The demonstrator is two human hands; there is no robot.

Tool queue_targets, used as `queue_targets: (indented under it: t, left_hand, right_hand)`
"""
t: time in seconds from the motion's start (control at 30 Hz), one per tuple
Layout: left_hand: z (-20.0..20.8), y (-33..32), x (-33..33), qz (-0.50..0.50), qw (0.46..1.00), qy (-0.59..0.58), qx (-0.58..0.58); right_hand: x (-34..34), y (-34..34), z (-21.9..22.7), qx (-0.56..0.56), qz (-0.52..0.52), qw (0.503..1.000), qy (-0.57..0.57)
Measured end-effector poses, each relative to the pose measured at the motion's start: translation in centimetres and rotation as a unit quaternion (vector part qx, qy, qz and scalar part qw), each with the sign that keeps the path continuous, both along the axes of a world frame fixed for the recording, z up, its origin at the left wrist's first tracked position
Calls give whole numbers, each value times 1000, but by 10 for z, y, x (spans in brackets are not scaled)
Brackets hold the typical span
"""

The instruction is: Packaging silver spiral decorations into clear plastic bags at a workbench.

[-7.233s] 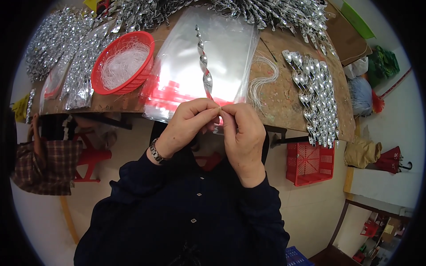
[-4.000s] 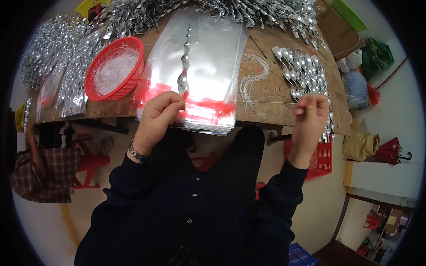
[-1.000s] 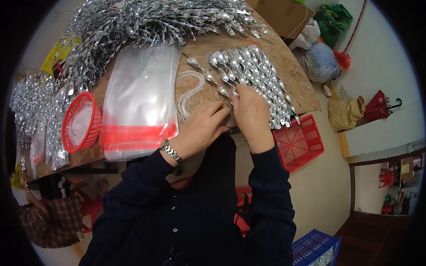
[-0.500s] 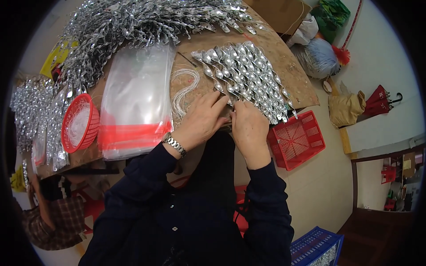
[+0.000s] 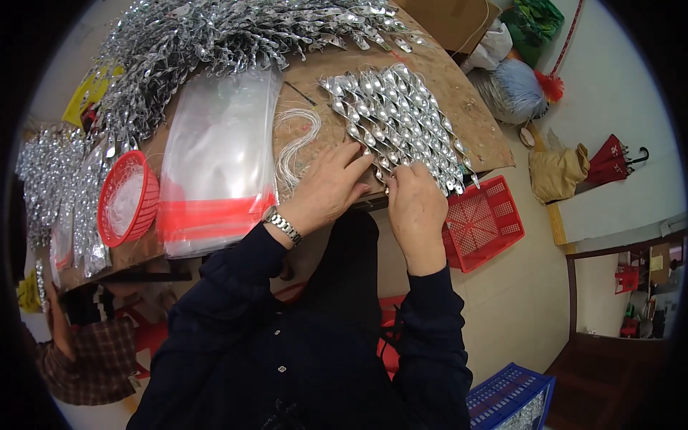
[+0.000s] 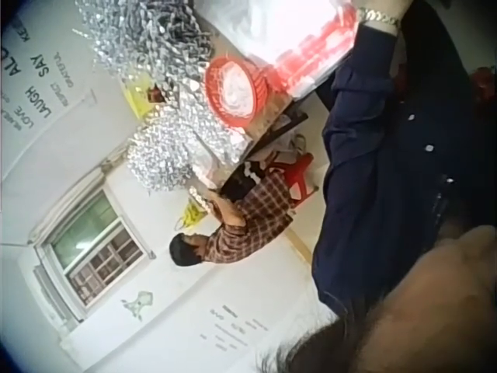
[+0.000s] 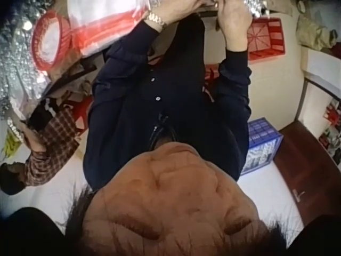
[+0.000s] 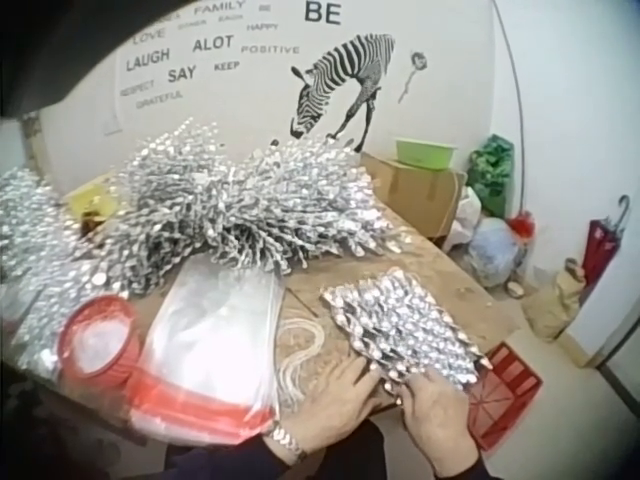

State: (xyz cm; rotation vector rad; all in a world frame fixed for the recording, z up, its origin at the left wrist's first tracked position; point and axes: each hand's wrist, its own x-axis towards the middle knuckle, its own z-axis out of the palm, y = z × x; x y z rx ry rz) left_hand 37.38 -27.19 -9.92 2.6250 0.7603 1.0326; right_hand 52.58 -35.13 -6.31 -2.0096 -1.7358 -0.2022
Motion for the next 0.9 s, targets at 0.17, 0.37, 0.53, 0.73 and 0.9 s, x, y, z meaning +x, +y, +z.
queue_targets:
  t: [0.17,0.37,0.53,0.73,0.9]
  left_hand:
    - [1,-1,-2,1,1000,4,-15]
    - [0,-3,0,11,1000,6,-20]
    - [0,-3,-2,12,1000,13,6]
    - [0,-4,-1,2,1000,25,11]
    - [0,-3,-1,-2,1000,25,6]
  right_hand:
    - [-6,0,-3,12,18,1000,3]
    - [-14,-2,-1,8,32,999,26]
    - [-19,-5,-1,7,52,997,55]
    - [3,-14,6,60,-11,996,72]
    - [11,-19,2,28,-53,997,39]
